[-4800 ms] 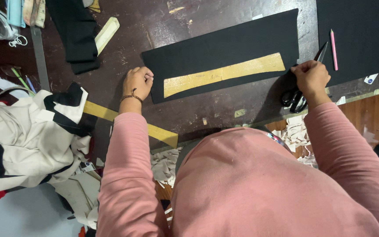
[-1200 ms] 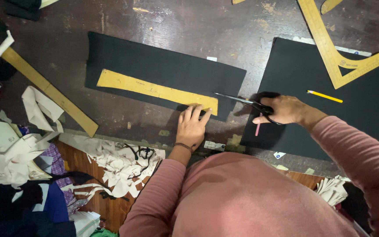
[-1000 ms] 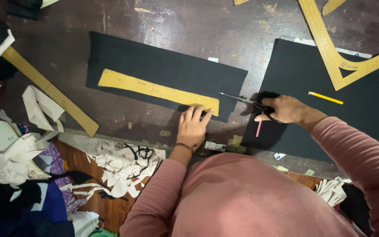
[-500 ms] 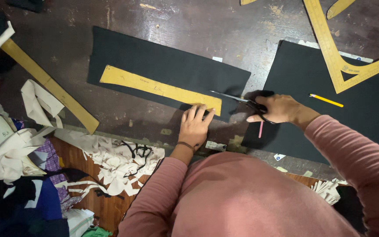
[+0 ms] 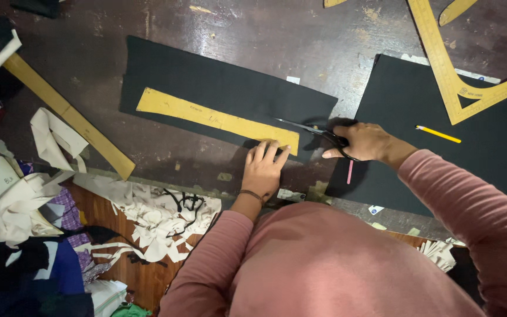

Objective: The person places a yellow pattern on a black fabric sheet and uses scissors to cut along the pattern's edge. After cutting, the person removes the pattern and sets the cut fabric piece aside on the table.

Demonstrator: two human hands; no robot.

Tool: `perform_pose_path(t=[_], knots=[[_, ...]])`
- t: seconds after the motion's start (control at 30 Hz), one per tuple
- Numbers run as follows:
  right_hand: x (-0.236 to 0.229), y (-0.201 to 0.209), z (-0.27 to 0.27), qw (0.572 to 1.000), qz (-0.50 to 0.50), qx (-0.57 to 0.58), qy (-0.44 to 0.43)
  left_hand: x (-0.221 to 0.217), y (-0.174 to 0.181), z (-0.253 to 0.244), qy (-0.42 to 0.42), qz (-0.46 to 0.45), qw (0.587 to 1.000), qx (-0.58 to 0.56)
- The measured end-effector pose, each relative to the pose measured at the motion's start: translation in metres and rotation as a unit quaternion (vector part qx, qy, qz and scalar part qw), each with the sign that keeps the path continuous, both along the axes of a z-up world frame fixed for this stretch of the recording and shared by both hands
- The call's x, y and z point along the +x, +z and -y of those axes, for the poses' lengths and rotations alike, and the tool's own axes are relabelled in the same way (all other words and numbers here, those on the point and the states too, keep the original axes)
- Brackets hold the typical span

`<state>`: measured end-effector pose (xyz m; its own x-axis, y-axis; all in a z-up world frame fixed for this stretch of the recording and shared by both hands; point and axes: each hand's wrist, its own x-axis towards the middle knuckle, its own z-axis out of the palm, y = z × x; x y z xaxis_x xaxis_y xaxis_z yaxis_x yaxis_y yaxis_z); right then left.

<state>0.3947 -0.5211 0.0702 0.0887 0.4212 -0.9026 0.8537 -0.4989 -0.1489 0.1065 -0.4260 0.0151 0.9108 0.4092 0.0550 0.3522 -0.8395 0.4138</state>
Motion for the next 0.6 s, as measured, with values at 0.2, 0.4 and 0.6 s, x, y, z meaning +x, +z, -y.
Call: perform_pose_path(t=[0.2, 0.4, 0.6], knots=[[-0.002, 0.001, 0.002, 0.999, 0.006, 0.031, -0.010, 0.001, 0.001, 0.000, 0.005, 0.017, 1.000, 0.009], [-0.008, -0.026, -0.004, 1.000, 0.017, 0.023, -0.009, 0.002, 0.009, -0.006, -0.006, 0.002, 1.000, -0.003], [-0.008, 0.007, -0.026, 1.000, 0.001, -0.007, -0.012, 0.000, 0.017, -0.021, -0.002, 0.010, 0.997, -0.078]])
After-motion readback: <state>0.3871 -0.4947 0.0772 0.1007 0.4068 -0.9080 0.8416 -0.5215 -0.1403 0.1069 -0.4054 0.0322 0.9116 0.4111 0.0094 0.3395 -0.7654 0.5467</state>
